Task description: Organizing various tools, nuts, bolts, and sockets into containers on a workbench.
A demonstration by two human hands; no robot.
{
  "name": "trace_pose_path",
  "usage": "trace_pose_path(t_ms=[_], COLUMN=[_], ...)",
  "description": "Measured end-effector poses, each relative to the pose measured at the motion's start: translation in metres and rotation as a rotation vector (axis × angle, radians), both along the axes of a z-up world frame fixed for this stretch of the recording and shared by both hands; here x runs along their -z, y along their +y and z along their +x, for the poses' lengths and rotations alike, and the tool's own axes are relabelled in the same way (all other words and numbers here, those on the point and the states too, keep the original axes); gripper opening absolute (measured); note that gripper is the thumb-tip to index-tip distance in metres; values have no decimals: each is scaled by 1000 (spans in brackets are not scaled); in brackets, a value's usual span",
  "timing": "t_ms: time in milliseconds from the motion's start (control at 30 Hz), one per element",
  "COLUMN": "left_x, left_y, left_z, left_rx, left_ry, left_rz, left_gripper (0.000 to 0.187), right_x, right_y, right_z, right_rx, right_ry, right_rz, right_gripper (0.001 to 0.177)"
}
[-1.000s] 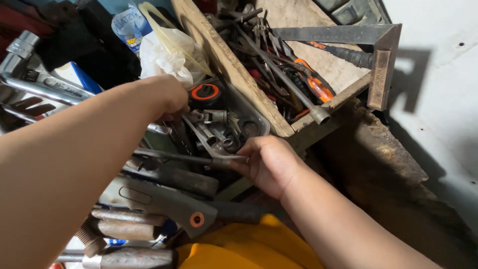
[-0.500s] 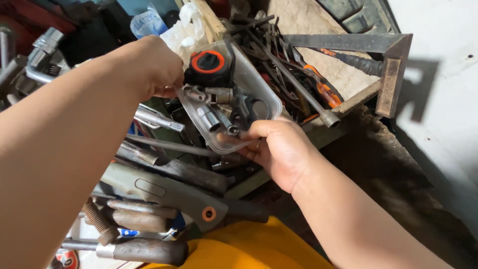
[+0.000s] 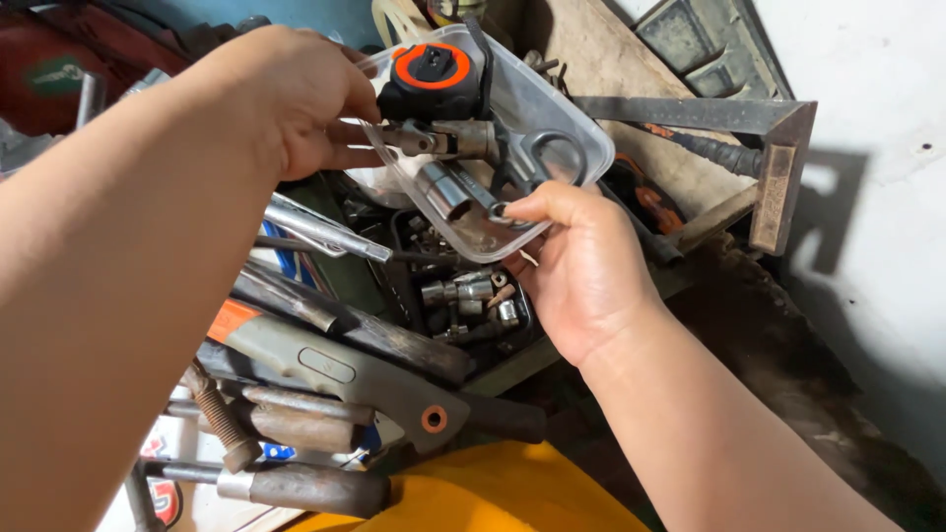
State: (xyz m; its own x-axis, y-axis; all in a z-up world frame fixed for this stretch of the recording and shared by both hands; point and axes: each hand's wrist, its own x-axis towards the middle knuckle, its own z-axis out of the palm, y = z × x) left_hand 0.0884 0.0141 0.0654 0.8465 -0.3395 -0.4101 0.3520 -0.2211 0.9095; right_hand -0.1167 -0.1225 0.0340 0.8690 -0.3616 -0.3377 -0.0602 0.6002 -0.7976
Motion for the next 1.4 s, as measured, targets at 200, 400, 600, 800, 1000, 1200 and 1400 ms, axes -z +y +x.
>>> trace_pose_path(t_ms=[200,400,600,800,1000,1200,1400], left_x=[-20,-13,-19,-20,-24,-26,-19], left_y=[18,40,49,55,61,57,19], left_z=[-32,-45,-76,-97,-93,-89,-62], left_rx=[-49,-139,-221,-155,-190,-253,-117], left_ry=[47,103,209,341,355,332,194], left_rz=[-153,-275,-306,-423,-482,-470,-473], left_gripper=[25,14,13,15,11,12,11], right_x=[-3,-17,-13,-25,-8,-8,-11], right_y=[5,13,0,-4,-10,-14,-65], right_z=[4,17,40,43,51,56,55], right_rx=[117,187,260,302,246,240,180], right_ry=[-82,-118,-4,145,24,25,117], right_rz=[50,23,-29,-184,-110,-111,-229], right_gripper=[26,33,35,32,29,28,29])
